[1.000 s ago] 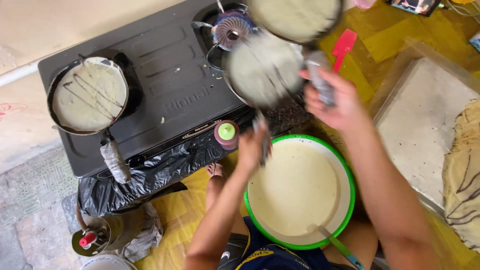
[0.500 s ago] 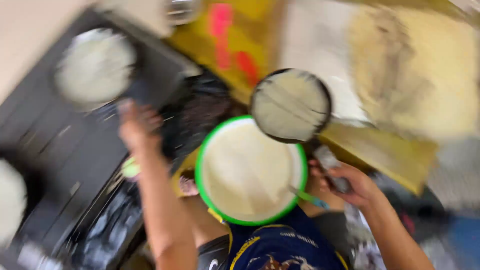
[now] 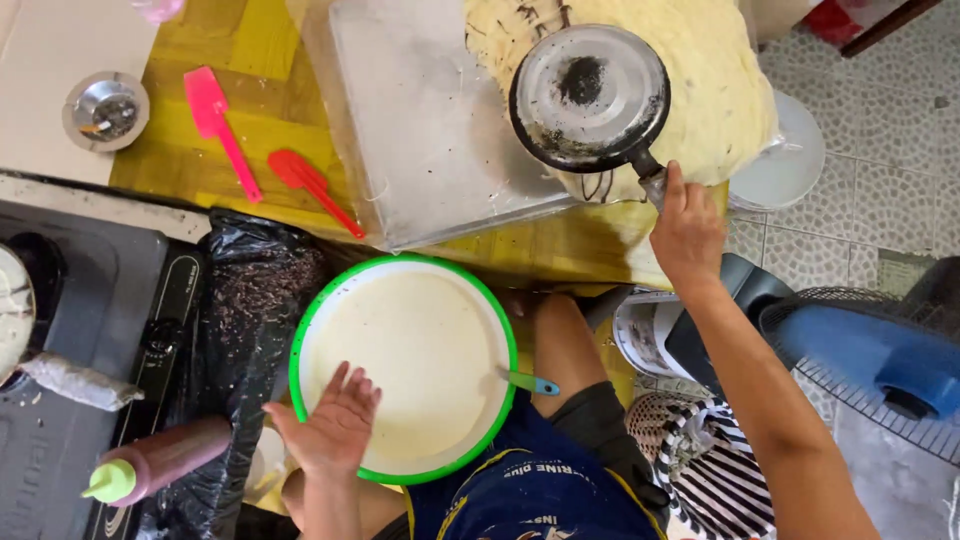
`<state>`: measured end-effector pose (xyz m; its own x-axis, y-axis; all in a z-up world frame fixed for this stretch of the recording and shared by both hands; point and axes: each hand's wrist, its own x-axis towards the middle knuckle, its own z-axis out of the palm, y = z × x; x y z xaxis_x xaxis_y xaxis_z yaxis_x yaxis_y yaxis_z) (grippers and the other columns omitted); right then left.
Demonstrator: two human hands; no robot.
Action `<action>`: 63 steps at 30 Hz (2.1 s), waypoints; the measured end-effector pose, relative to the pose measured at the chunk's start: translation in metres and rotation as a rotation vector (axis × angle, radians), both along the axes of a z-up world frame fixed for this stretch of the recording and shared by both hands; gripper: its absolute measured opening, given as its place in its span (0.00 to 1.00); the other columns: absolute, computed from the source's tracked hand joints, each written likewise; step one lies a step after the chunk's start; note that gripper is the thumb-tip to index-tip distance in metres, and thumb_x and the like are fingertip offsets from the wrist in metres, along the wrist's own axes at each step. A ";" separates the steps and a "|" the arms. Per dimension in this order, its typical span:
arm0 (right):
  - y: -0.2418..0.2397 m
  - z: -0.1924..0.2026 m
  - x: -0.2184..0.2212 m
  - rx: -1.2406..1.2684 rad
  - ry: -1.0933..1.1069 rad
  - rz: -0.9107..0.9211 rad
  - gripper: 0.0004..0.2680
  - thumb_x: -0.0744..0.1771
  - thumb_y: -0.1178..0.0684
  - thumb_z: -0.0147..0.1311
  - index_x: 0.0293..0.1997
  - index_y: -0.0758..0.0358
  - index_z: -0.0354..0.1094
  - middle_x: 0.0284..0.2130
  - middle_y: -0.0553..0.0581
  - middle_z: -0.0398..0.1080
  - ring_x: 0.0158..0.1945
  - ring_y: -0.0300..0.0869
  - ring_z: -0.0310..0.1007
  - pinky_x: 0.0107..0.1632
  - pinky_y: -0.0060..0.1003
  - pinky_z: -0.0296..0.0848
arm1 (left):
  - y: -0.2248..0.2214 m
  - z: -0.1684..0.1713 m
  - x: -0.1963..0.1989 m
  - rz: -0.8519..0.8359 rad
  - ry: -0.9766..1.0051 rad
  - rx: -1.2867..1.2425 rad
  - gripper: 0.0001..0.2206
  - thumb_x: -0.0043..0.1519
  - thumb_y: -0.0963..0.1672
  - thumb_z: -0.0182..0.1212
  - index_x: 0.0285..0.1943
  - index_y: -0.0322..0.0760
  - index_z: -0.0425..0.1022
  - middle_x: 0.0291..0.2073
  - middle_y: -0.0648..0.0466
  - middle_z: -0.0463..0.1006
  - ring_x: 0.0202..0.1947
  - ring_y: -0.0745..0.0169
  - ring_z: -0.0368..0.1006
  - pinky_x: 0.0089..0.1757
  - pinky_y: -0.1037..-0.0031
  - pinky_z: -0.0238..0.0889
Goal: Preparing thin crepes by dipping pans into batter, cooking them on a multi-burner stove, and stacking the finished products.
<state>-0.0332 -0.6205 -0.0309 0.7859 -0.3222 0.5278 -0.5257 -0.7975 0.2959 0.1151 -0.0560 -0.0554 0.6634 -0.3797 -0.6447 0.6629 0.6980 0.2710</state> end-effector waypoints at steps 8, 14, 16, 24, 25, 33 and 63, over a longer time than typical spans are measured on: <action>-0.003 0.020 0.018 -0.080 -0.095 0.045 0.20 0.67 0.67 0.51 0.69 0.63 0.65 0.39 0.57 0.71 0.30 0.47 0.67 0.27 0.37 0.66 | -0.002 0.014 -0.047 -0.159 0.095 0.318 0.37 0.69 0.65 0.40 0.63 0.30 0.71 0.45 0.40 0.77 0.44 0.44 0.73 0.51 0.55 0.67; 0.051 0.083 0.062 -0.198 -0.236 0.090 0.21 0.64 0.67 0.50 0.63 0.55 0.71 0.34 0.51 0.70 0.27 0.42 0.65 0.25 0.34 0.62 | -0.073 0.061 -0.061 -0.515 -0.160 0.659 0.19 0.66 0.46 0.49 0.59 0.26 0.73 0.39 0.33 0.83 0.35 0.37 0.80 0.41 0.61 0.73; 0.080 0.084 0.075 -0.072 -0.222 0.138 0.23 0.61 0.64 0.55 0.64 0.55 0.71 0.36 0.54 0.69 0.31 0.46 0.67 0.30 0.40 0.66 | -0.088 0.067 -0.066 -0.546 -0.261 0.709 0.20 0.67 0.49 0.52 0.61 0.30 0.74 0.40 0.35 0.83 0.37 0.41 0.81 0.44 0.60 0.75; 0.318 0.011 0.105 1.943 -0.176 0.412 0.07 0.64 0.53 0.64 0.35 0.64 0.72 0.13 0.56 0.68 0.13 0.42 0.69 0.16 0.34 0.63 | -0.085 0.117 -0.054 -0.460 -0.831 0.746 0.36 0.62 0.43 0.65 0.80 0.43 0.51 0.66 0.39 0.68 0.66 0.34 0.65 0.64 0.47 0.55; 0.360 0.014 0.097 2.185 -0.142 0.456 0.15 0.68 0.43 0.50 0.29 0.66 0.71 0.10 0.61 0.66 0.11 0.45 0.68 0.12 0.36 0.63 | -0.070 0.104 -0.058 -0.306 -0.756 0.745 0.33 0.57 0.42 0.70 0.71 0.38 0.58 0.49 0.43 0.72 0.43 0.48 0.69 0.42 0.62 0.63; 0.545 -0.001 0.114 1.837 0.460 1.117 0.29 0.72 0.32 0.20 0.26 0.57 0.72 0.21 0.49 0.73 0.26 0.39 0.73 0.35 0.37 0.67 | 0.136 0.106 -0.156 0.074 -0.629 0.870 0.19 0.57 0.39 0.68 0.59 0.34 0.77 0.53 0.49 0.83 0.52 0.63 0.76 0.56 0.71 0.66; 0.333 0.128 0.078 0.116 1.104 0.476 0.25 0.60 0.30 0.55 0.56 0.53 0.67 0.32 0.58 0.80 0.39 0.54 0.83 0.40 0.52 0.77 | 0.031 0.014 -0.195 -0.756 -0.464 0.751 0.19 0.61 0.49 0.70 0.40 0.23 0.74 0.18 0.44 0.77 0.16 0.59 0.76 0.23 0.70 0.73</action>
